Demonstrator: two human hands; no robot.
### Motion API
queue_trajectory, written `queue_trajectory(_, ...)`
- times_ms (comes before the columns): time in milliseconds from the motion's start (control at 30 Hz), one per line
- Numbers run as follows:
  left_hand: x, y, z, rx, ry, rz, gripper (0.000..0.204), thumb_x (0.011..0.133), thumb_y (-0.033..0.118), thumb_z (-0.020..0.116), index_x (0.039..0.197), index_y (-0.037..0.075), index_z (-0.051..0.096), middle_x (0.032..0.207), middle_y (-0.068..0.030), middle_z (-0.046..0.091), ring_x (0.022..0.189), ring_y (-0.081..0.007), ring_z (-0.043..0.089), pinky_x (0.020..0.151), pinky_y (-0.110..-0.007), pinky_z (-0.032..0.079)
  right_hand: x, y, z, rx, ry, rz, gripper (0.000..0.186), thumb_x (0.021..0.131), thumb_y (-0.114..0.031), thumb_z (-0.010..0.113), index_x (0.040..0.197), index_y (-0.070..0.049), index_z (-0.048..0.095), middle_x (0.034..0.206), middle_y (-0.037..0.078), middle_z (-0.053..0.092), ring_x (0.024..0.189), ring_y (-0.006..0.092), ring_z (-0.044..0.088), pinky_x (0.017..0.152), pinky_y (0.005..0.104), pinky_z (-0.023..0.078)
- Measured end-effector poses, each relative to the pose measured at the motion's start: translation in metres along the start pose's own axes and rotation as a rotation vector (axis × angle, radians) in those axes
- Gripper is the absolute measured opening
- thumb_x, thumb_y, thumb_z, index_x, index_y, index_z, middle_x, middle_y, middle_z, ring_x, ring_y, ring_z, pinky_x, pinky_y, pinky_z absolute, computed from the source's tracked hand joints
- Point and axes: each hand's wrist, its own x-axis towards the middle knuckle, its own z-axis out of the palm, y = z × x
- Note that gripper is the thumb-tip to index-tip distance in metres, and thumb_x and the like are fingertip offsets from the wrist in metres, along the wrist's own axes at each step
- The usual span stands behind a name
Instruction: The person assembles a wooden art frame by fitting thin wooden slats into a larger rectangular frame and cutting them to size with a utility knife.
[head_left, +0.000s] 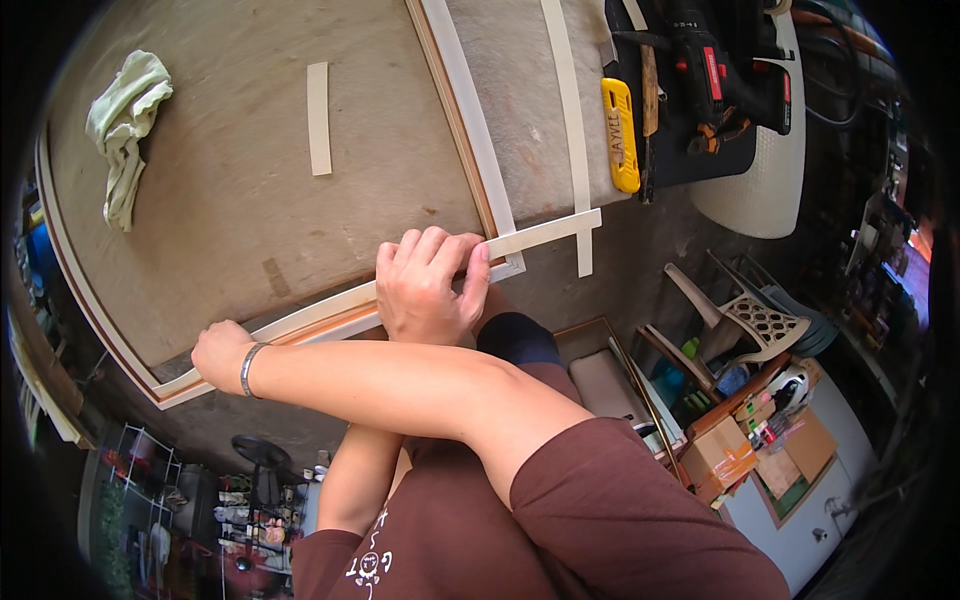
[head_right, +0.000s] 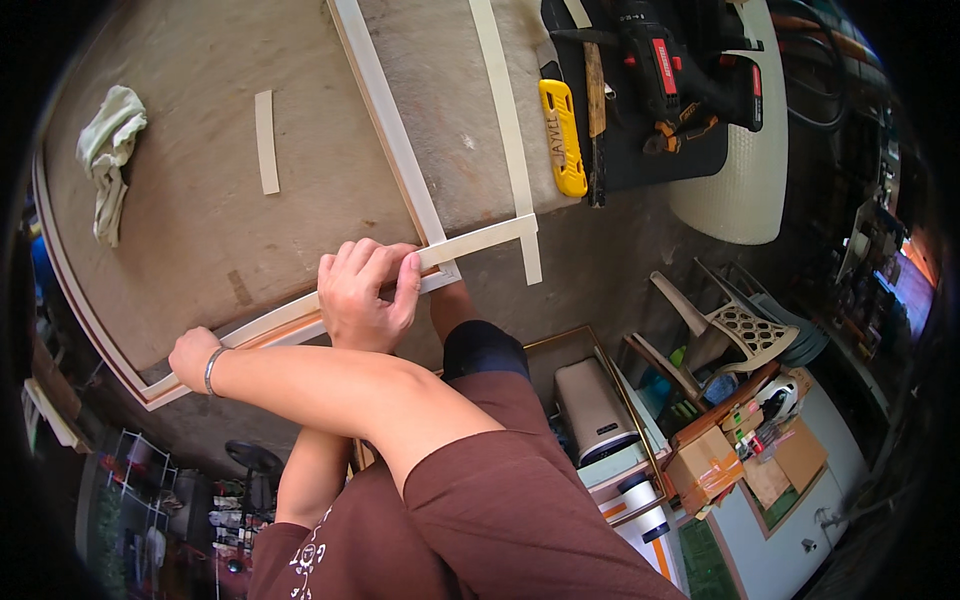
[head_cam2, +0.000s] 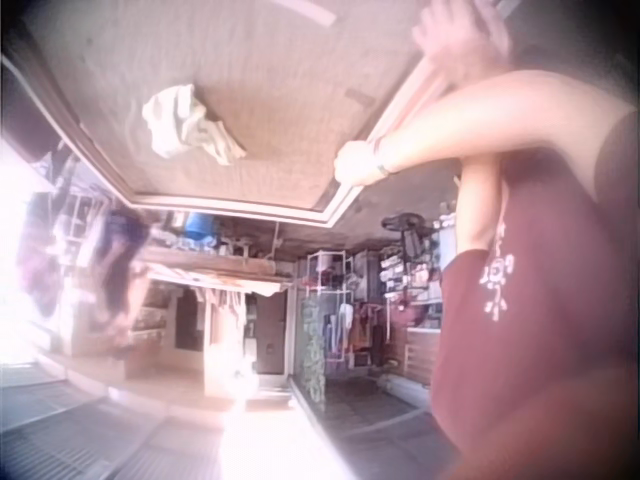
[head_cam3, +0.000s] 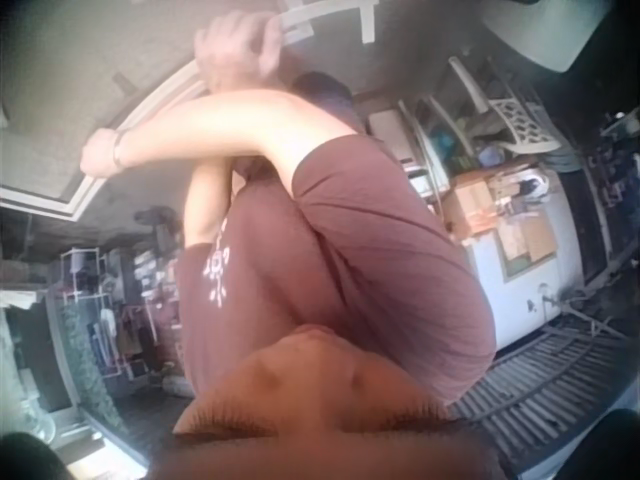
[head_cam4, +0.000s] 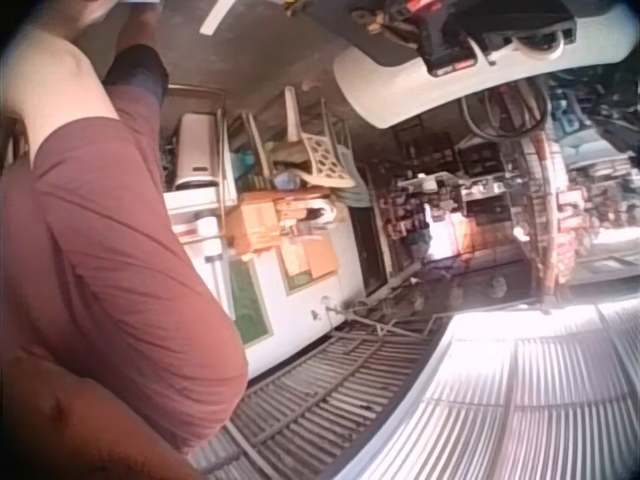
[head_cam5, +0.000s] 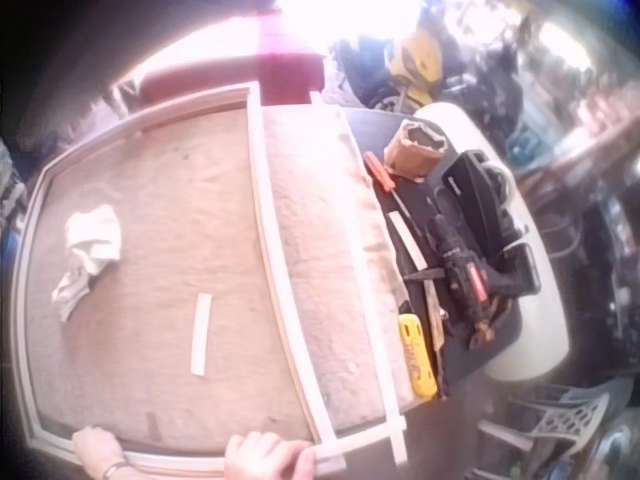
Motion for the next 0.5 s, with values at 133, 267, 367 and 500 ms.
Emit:
queue_trajectory(133, 0.0009, 0.0011, -0.0012, 0.020, 0.003, 0.002, 0.006, 0.086, 0.016, 0.077, 0.085, 0.013, 0.073, 0.075, 0.0007, 0.059, 0.072, -0.0198, 0.056, 0.071, -0.036, 0.037, -0.0029, -0.0011, -0.0024, 0.008, -0.005, -0.005, 0.021, 0.092, -0.021, 0.065, 0.102, -0.013, 0.082, 0.107, 0.013, 0.079, 0.104, 0.0285, 0.075, 0.086, 0.0411, 0.058)
queue_trajectory(267, 0.0006, 0.0015, -0.0007, 0.025, 0.003, -0.001, 0.008, 0.085, 0.017, 0.078, 0.084, 0.013, 0.072, 0.075, 0.0005, 0.059, 0.072, -0.0198, 0.055, 0.072, -0.037, 0.036, -0.0009, -0.0011, 0.0005, 0.009, -0.004, -0.010, 0.022, 0.093, -0.021, 0.064, 0.102, -0.013, 0.082, 0.108, 0.012, 0.079, 0.105, 0.0281, 0.075, 0.086, 0.0413, 0.058)
queue_trajectory(367, 0.0008, 0.0016, 0.0003, 0.024, -0.004, -0.009, 0.009, 0.085, 0.019, 0.079, 0.082, 0.013, 0.072, 0.074, 0.0005, 0.058, 0.072, -0.0198, 0.055, 0.072, -0.036, 0.036, 0.0010, 0.0008, 0.0044, 0.020, 0.020, -0.014, 0.018, 0.089, -0.019, 0.068, 0.100, -0.011, 0.082, 0.105, 0.013, 0.079, 0.103, 0.0284, 0.075, 0.086, 0.0404, 0.058)
queue_trajectory(500, -0.0004, 0.0000, 0.0001, 0.055, -0.018, -0.030, 0.013, 0.083, 0.021, 0.081, 0.081, 0.014, 0.071, 0.076, 0.0016, 0.059, 0.074, -0.0191, 0.056, 0.073, -0.037, 0.036, 0.0013, -0.0014, 0.0062, 0.022, 0.023, -0.026, 0.018, 0.087, -0.018, 0.071, 0.100, -0.011, 0.082, 0.104, 0.013, 0.079, 0.102, 0.0285, 0.075, 0.087, 0.0398, 0.058)
